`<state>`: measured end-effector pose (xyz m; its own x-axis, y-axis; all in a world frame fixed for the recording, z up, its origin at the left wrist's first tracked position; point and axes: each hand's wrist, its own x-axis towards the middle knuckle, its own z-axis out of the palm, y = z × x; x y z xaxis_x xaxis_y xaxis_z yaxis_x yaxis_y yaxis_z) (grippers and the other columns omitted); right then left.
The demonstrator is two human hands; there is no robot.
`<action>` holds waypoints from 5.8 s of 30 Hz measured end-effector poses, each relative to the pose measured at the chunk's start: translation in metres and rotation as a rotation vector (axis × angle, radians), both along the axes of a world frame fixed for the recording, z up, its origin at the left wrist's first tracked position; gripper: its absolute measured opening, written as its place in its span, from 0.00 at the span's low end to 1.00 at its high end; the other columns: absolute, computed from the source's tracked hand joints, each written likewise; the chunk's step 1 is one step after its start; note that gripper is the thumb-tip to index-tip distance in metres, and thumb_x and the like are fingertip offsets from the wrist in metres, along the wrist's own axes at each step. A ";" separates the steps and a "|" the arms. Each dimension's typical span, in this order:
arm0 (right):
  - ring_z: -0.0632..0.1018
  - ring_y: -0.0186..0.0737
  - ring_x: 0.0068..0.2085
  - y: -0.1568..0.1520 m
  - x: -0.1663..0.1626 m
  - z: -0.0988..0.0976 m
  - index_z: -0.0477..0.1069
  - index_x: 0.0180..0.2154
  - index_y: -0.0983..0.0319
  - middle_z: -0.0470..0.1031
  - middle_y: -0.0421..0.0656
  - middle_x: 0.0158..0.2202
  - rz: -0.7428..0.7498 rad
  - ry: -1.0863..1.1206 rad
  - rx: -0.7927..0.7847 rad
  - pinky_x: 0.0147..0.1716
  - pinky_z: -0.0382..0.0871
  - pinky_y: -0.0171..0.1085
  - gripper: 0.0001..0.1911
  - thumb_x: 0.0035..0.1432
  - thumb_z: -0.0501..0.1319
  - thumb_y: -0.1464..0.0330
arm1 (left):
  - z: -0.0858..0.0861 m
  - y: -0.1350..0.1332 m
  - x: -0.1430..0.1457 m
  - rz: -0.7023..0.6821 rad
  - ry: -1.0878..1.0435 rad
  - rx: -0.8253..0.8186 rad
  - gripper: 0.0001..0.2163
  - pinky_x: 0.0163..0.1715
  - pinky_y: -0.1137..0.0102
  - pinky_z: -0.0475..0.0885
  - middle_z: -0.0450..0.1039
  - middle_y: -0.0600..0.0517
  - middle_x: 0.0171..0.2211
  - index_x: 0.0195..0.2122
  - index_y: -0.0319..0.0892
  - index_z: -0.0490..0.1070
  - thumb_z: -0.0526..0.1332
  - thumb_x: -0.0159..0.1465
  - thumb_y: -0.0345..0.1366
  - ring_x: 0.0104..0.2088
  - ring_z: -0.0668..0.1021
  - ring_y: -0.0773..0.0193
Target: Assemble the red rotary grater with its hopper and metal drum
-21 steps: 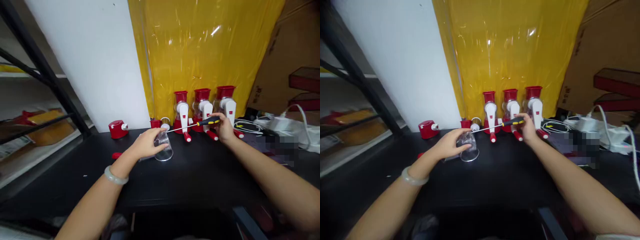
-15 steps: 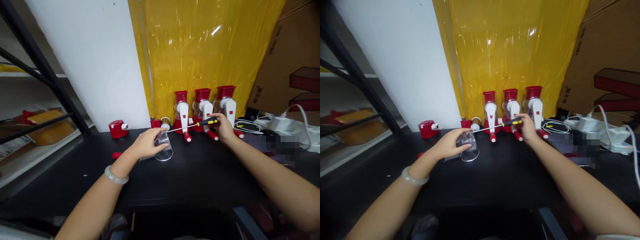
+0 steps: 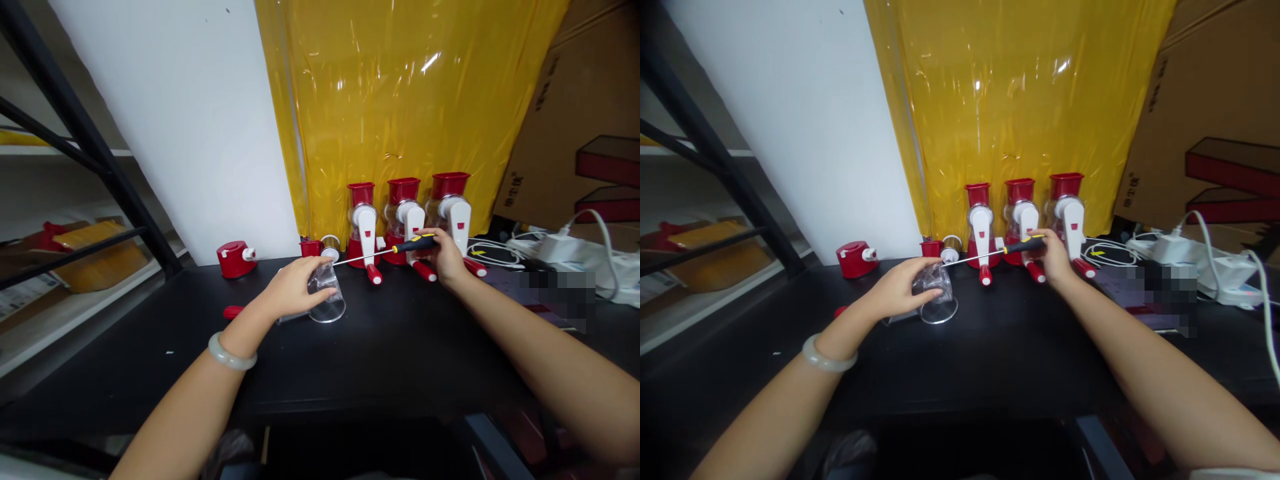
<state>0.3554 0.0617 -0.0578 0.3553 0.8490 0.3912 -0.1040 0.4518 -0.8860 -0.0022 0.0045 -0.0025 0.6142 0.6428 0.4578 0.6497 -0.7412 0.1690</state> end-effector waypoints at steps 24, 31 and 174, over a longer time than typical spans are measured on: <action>0.66 0.33 0.16 -0.001 -0.004 0.002 0.71 0.35 0.58 0.62 0.33 0.15 -0.028 -0.097 0.063 0.17 0.63 0.34 0.18 0.58 0.62 0.49 | -0.001 0.001 0.000 -0.003 -0.003 0.009 0.27 0.54 0.50 0.74 0.75 0.42 0.55 0.61 0.44 0.68 0.64 0.63 0.50 0.52 0.79 0.47; 0.76 0.38 0.23 -0.004 -0.003 0.004 0.73 0.37 0.58 0.76 0.40 0.26 0.030 0.002 0.038 0.23 0.73 0.38 0.15 0.58 0.56 0.54 | 0.000 0.001 0.000 -0.007 -0.003 0.004 0.27 0.53 0.49 0.74 0.75 0.41 0.55 0.61 0.45 0.68 0.64 0.63 0.51 0.52 0.79 0.47; 0.76 0.37 0.19 -0.007 -0.004 0.005 0.70 0.41 0.59 0.74 0.37 0.21 0.070 0.001 0.013 0.17 0.70 0.35 0.16 0.57 0.56 0.55 | -0.001 0.001 0.000 -0.001 0.008 0.014 0.28 0.53 0.49 0.74 0.75 0.41 0.55 0.61 0.44 0.67 0.64 0.64 0.51 0.52 0.79 0.47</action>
